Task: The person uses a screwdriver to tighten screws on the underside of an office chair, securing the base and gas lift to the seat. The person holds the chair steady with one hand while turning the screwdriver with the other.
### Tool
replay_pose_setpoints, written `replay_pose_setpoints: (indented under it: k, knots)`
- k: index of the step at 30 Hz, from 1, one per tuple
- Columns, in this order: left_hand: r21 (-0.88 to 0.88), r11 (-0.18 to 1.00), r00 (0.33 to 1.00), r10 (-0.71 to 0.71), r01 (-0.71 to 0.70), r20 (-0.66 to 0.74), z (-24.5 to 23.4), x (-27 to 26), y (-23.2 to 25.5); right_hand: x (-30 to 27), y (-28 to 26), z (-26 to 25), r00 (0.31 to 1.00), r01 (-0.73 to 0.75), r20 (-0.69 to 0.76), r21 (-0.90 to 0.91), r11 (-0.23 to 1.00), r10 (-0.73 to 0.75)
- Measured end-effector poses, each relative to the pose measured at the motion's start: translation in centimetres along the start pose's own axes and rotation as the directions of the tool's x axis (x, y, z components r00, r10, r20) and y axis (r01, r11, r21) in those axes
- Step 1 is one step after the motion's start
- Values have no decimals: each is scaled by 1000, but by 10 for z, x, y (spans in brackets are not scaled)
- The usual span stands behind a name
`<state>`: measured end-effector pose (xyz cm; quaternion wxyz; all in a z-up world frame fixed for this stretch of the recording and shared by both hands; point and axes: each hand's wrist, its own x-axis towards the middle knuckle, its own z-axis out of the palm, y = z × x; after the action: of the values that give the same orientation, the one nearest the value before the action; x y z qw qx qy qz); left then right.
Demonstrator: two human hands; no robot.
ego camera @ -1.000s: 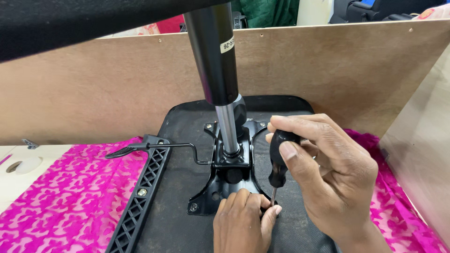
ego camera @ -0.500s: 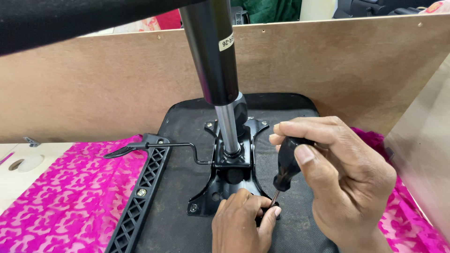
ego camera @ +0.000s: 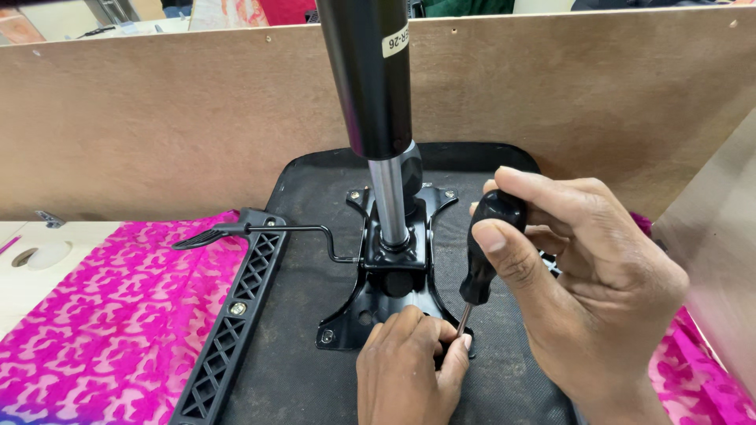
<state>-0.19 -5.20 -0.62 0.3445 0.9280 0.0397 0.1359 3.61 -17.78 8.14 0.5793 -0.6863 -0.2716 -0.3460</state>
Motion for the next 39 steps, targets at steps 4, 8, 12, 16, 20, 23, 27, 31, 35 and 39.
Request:
replay_pose_setpoints:
  k: [4,8,12,16,20,23,27,31,35,39]
  knots:
    - [-17,994,988,-109,111,108,-6,2,5,3,-1,0,998,-64,15,33,997,63]
    - [-56,998,997,-5,9,78,-11,-4,6,5,1,-2,996,-80,55,74,994,76]
    - [-123,987,993,107,-102,39,-13,-8,-1,5,6,-7,994,-22,110,-45,999,27]
    - [-123,991,996,59,-51,63,-13,-8,-1,3,7,-13,985,-21,170,26,999,16]
    - [-164,986,999,-6,12,39,-14,-6,2,-1,7,-18,990,11,143,-2,1000,-11]
    - [-149,985,993,-75,88,93,-14,-5,5,-2,8,-21,989,35,144,-3,999,-34]
    - [-171,983,995,-48,63,90,-15,-6,4,-4,11,-25,985,65,161,-18,998,-61]
    - [-168,983,998,68,-68,-11,-16,-8,3,-3,15,-27,974,121,195,-29,992,-113]
    - [-149,989,997,-3,15,82,-17,-7,4,-5,14,-27,976,114,195,-55,992,-101]
    - [-147,989,997,1,11,78,-17,-7,6,-5,14,-28,976,120,189,-78,990,-104]
